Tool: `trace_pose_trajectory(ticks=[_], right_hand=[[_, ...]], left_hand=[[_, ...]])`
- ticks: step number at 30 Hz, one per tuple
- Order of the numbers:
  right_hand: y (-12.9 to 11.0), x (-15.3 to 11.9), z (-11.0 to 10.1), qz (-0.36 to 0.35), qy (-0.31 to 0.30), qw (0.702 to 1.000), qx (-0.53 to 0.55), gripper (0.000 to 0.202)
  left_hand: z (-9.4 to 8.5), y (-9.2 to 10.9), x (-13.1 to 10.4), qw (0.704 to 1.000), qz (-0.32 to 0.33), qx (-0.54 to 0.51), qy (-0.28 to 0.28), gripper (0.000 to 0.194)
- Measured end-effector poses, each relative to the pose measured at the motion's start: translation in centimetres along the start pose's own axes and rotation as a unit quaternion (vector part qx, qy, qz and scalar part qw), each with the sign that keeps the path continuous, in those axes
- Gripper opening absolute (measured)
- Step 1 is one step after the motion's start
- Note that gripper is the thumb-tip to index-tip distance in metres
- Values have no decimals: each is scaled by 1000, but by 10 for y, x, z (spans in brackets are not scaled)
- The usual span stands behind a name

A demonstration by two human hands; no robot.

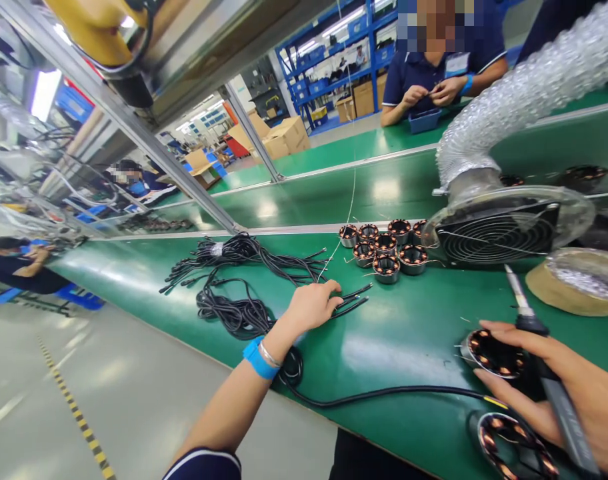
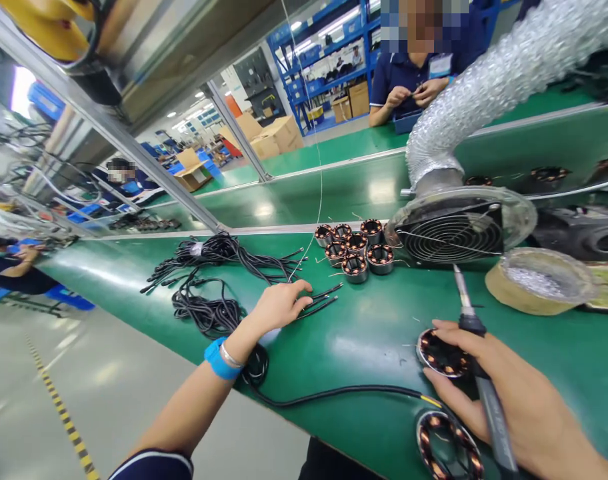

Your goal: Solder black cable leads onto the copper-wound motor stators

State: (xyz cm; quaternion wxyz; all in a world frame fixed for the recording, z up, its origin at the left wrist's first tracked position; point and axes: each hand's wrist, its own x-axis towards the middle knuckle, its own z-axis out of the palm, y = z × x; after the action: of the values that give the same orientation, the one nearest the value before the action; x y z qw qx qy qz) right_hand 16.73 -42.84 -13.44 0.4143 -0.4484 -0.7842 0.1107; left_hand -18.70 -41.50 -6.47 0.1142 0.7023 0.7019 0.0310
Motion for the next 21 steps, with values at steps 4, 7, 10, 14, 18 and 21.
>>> trace_pose_trajectory(ticks=[4,7,10,14,18,21], right_hand=[[0,2,-5,-97,-12,995,-6,42],[-1,2,-4,-101,-12,995,8,42],[-1,3,-2,-104,-18,994,16,42],[-3,5,-5,-103,-23,994,21,40],[-14,10,-16,-81,-4,996,43,43],[-26,16,-21,-9,32,997,70,38]], left_hand=[[-4,-8,13,993,28,-91,73,10],[-50,-25,5,969,33,-166,182,26],[-105,-19,-17,871,101,-351,329,27],[-120,34,-38,785,262,-494,267,20],[-53,85,-21,897,238,-372,-28,17],[-5,99,-5,930,195,-288,-119,18]])
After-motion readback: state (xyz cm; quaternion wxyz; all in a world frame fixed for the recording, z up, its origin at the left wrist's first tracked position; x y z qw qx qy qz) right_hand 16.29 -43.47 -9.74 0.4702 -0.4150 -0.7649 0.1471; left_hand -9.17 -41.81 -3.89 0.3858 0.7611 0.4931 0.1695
